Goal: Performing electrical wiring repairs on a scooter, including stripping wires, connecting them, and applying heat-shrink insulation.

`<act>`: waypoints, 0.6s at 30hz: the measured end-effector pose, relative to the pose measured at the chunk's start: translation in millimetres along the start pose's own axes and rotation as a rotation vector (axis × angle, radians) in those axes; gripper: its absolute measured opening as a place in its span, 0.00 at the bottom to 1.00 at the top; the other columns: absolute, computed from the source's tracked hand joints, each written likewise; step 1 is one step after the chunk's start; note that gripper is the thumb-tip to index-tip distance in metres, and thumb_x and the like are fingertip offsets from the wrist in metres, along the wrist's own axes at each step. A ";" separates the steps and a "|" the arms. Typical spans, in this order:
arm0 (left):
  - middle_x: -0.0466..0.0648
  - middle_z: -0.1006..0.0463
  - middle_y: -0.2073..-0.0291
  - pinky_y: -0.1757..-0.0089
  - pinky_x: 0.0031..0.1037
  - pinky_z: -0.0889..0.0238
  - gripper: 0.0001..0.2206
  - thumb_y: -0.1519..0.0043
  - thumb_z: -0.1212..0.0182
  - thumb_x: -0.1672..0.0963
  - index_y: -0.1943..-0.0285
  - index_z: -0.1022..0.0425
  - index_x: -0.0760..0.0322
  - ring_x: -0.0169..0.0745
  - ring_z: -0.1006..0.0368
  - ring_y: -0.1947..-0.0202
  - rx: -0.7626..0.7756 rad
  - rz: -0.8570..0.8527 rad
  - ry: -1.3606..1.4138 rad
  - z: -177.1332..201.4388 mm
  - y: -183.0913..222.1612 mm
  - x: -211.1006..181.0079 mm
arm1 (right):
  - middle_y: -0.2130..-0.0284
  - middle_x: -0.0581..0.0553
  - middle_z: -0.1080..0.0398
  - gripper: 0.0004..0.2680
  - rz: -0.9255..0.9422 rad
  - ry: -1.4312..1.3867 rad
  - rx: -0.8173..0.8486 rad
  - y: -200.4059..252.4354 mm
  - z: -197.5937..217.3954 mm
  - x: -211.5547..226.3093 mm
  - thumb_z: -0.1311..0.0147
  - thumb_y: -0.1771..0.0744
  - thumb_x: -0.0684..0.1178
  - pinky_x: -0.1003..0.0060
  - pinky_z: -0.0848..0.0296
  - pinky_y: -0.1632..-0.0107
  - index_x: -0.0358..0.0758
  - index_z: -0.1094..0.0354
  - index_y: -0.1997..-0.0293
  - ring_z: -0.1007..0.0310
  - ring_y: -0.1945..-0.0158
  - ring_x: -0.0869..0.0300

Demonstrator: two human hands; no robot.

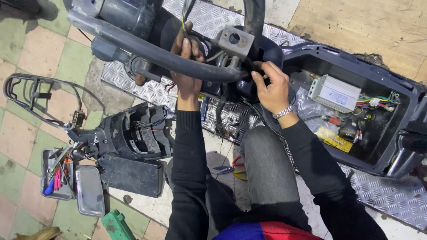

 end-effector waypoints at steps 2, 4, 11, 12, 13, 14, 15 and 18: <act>0.44 0.32 0.73 0.68 0.16 0.37 0.16 0.26 0.47 0.59 0.30 0.30 0.68 0.27 0.35 0.73 0.008 0.012 0.005 -0.5 0.8 -1.3 | 0.63 0.42 0.28 0.08 0.003 0.001 -0.002 0.2 -0.8 -0.5 0.44 0.33 0.36 0.66 0.32 0.60 0.25 0.28 0.51 0.34 0.67 0.57; 0.44 0.32 0.72 0.67 0.16 0.38 0.15 0.26 0.47 0.59 0.30 0.29 0.68 0.28 0.35 0.73 0.014 0.025 0.011 -1.2 0.8 -1.9 | 0.63 0.42 0.28 0.08 0.006 0.001 -0.001 -0.4 -1.4 -0.8 0.44 0.33 0.37 0.66 0.32 0.59 0.25 0.28 0.51 0.33 0.66 0.56; 0.45 0.34 0.72 0.67 0.15 0.37 0.15 0.26 0.48 0.61 0.31 0.28 0.65 0.26 0.37 0.69 0.034 0.007 0.004 1.8 1.8 0.7 | 0.62 0.41 0.27 0.07 0.001 0.014 -0.002 1.0 -3.0 -1.1 0.44 0.32 0.39 0.66 0.32 0.59 0.25 0.28 0.51 0.33 0.66 0.56; 0.45 0.34 0.72 0.68 0.15 0.38 0.15 0.25 0.49 0.61 0.31 0.28 0.65 0.26 0.38 0.69 0.039 0.002 -0.007 2.0 2.2 1.0 | 0.62 0.41 0.27 0.07 0.002 0.015 -0.005 1.3 -3.2 -1.2 0.44 0.32 0.39 0.66 0.32 0.60 0.25 0.28 0.51 0.33 0.66 0.56; 0.45 0.34 0.72 0.68 0.15 0.38 0.15 0.25 0.49 0.61 0.31 0.28 0.65 0.26 0.38 0.69 0.037 -0.001 -0.005 1.7 2.5 0.5 | 0.62 0.41 0.27 0.07 0.004 0.016 -0.003 1.2 -3.4 -1.4 0.44 0.32 0.39 0.66 0.32 0.60 0.25 0.28 0.51 0.33 0.66 0.56; 0.45 0.33 0.72 0.68 0.16 0.38 0.15 0.26 0.49 0.60 0.30 0.29 0.66 0.26 0.38 0.70 0.032 0.018 0.015 1.5 2.9 -0.1 | 0.63 0.42 0.27 0.07 0.001 0.017 -0.007 1.2 -3.8 -1.4 0.44 0.32 0.38 0.66 0.33 0.60 0.25 0.28 0.51 0.33 0.66 0.56; 0.45 0.32 0.71 0.68 0.16 0.38 0.15 0.26 0.48 0.60 0.30 0.29 0.66 0.26 0.37 0.71 0.025 0.037 0.036 1.5 4.2 -0.6 | 0.63 0.42 0.27 0.07 -0.002 0.019 -0.009 1.9 -4.0 -1.2 0.44 0.33 0.37 0.66 0.33 0.60 0.26 0.28 0.51 0.34 0.67 0.57; 0.45 0.29 0.70 0.66 0.17 0.39 0.15 0.25 0.49 0.60 0.30 0.29 0.65 0.26 0.36 0.70 0.008 0.015 -0.032 1.9 6.2 -0.3 | 0.63 0.43 0.28 0.07 0.001 0.022 -0.014 2.3 -4.3 0.5 0.44 0.33 0.37 0.66 0.33 0.61 0.26 0.28 0.51 0.35 0.67 0.57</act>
Point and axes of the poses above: each hand's wrist, its own y-axis away from the middle knuckle, its own z-axis out of the back of the hand, x = y × z, the point moved 1 cm from there along -y, towards the middle knuckle
